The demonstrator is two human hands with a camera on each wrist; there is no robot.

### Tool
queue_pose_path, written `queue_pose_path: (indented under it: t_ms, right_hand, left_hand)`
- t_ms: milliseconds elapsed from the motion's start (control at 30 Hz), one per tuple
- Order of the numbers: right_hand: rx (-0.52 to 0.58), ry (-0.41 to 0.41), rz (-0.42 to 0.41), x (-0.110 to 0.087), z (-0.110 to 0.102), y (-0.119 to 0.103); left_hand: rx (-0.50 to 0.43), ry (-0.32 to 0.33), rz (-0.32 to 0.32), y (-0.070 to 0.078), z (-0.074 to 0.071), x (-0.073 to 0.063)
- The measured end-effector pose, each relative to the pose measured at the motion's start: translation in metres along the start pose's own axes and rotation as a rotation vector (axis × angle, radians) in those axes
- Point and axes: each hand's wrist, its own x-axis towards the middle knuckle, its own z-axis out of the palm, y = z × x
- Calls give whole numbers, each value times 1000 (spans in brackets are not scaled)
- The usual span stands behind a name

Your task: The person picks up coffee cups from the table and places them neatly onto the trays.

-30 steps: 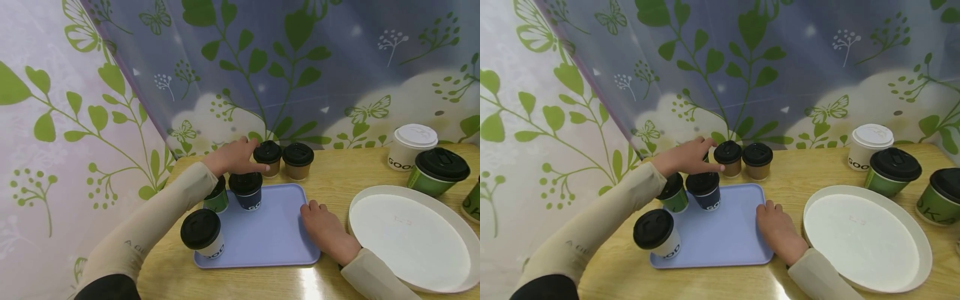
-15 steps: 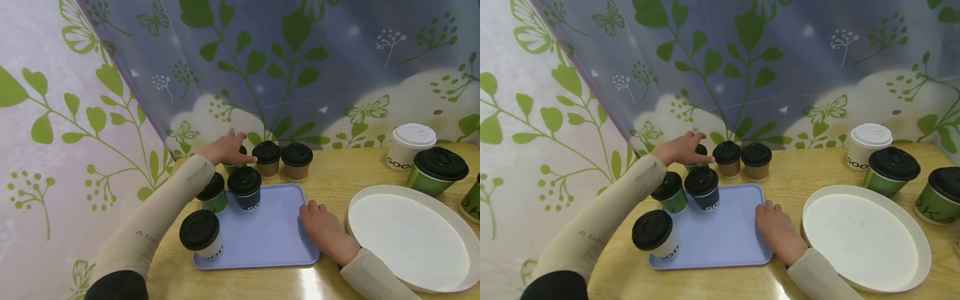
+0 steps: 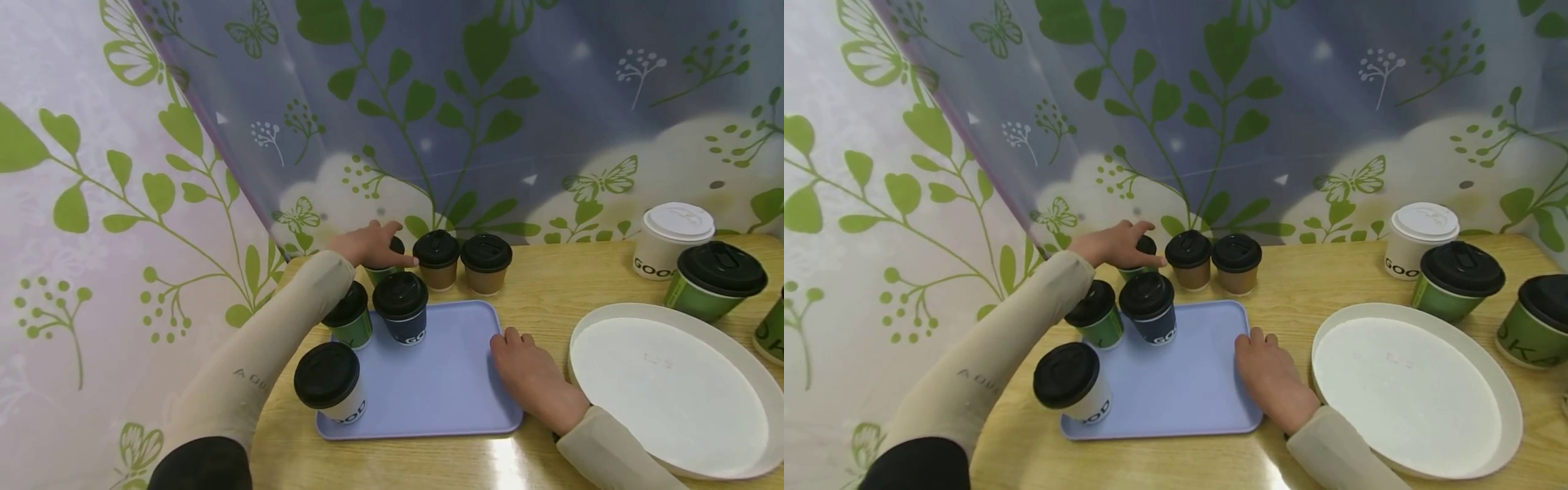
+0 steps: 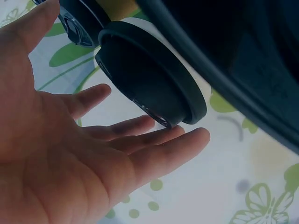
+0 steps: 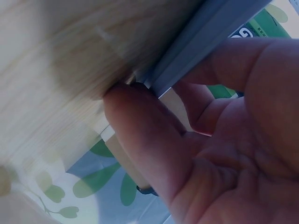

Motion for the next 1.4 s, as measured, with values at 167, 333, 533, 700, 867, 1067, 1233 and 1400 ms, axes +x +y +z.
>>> queue_pose_path:
  t_ms: [167,333,533,700,867,1067,1233,1400]
  right_hand:
    - [-2,10,-5,0,0,0]
    - [-7,18,-12,-1,0,0]
    - [-9,13,-10,0,1,1]
    - [-10,27,-11,-1,1,1]
    - [17,35,-5,-1,0,0]
    - [16,17,-1,-1,0,0]
    - [17,9,0,-1,-1,1]
    - [15,0,2,0,-1,0]
  left_hand:
    - [-3,-6,-10,1,0,2]
    - [7,-1,-22,0,1,3]
    - [35,-10,-51,-1,1,4]
    - [41,-26,-64,-1,0,3]
    - [39,-34,-70,-1,0,5]
    - [62,-37,-64,-1,0,6]
    - [73,-32,-60,-1,0,6]
    - [71,-12,-61,-3,1,6]
